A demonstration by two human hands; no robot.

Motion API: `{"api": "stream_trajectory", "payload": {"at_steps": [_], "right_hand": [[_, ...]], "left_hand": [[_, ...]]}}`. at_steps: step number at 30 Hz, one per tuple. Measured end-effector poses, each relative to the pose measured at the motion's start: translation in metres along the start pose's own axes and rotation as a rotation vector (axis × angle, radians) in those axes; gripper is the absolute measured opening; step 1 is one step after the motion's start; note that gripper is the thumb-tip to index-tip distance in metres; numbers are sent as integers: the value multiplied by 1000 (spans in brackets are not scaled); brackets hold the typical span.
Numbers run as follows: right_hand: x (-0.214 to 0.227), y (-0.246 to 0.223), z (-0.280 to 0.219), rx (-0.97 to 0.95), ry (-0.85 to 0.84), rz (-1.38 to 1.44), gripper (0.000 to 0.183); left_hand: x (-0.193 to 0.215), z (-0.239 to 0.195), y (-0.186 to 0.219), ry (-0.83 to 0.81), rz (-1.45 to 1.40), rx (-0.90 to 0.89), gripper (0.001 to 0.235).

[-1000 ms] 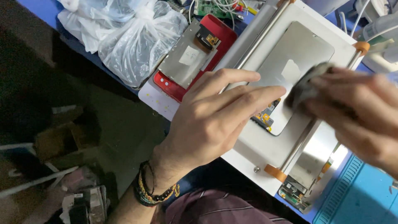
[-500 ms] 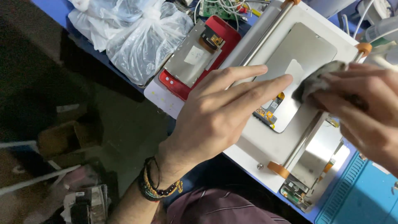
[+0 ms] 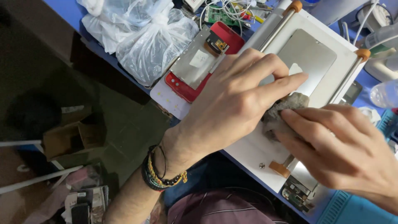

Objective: Cleaning a smartphone screen using a rag and liquid solution on a heating separator machine.

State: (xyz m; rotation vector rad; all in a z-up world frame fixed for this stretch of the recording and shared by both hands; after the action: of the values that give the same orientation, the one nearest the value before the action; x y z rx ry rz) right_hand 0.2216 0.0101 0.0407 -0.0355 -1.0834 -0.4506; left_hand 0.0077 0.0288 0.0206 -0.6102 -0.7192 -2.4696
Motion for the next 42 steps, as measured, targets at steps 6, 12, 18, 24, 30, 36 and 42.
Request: {"api": "stream_trajectory", "payload": {"at_steps": [6, 12, 18, 24, 30, 36, 42], "right_hand": [[4, 2, 4, 23, -44, -107, 44], [4, 3, 9, 10, -103, -153, 48], [2, 16, 1, 69, -40, -59, 42], [-6, 22, -41, -982, -426, 176, 44], [3, 7, -11, -403, -99, 175, 45], [3, 5, 4, 30, -22, 65, 47], [6, 5, 6, 64, -54, 70, 50]], "left_hand": [[2, -3, -6, 61, -282, 34, 29], [0, -1, -3, 75, -246, -1, 25], [-6, -7, -9, 136, -344, 117, 17], [0, -3, -4, 157, -238, 79, 17], [-2, -5, -6, 114, -265, 82, 20], [-1, -5, -7, 117, -273, 103, 20], [-3, -6, -7, 127, -290, 118, 22]]}}
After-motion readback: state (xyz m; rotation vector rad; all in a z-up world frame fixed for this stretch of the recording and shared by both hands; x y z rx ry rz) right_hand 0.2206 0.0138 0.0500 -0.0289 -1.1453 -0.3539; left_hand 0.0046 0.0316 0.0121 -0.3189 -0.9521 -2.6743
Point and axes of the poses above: each hand's wrist, its own z-axis towards the middle knuckle, its own x-axis out of the back of the hand, y = z × x, the point moved 2 cm from there along z, towards the middle knuckle, and after that the axes turned 9 degrees about y, right-handed, at the moved point
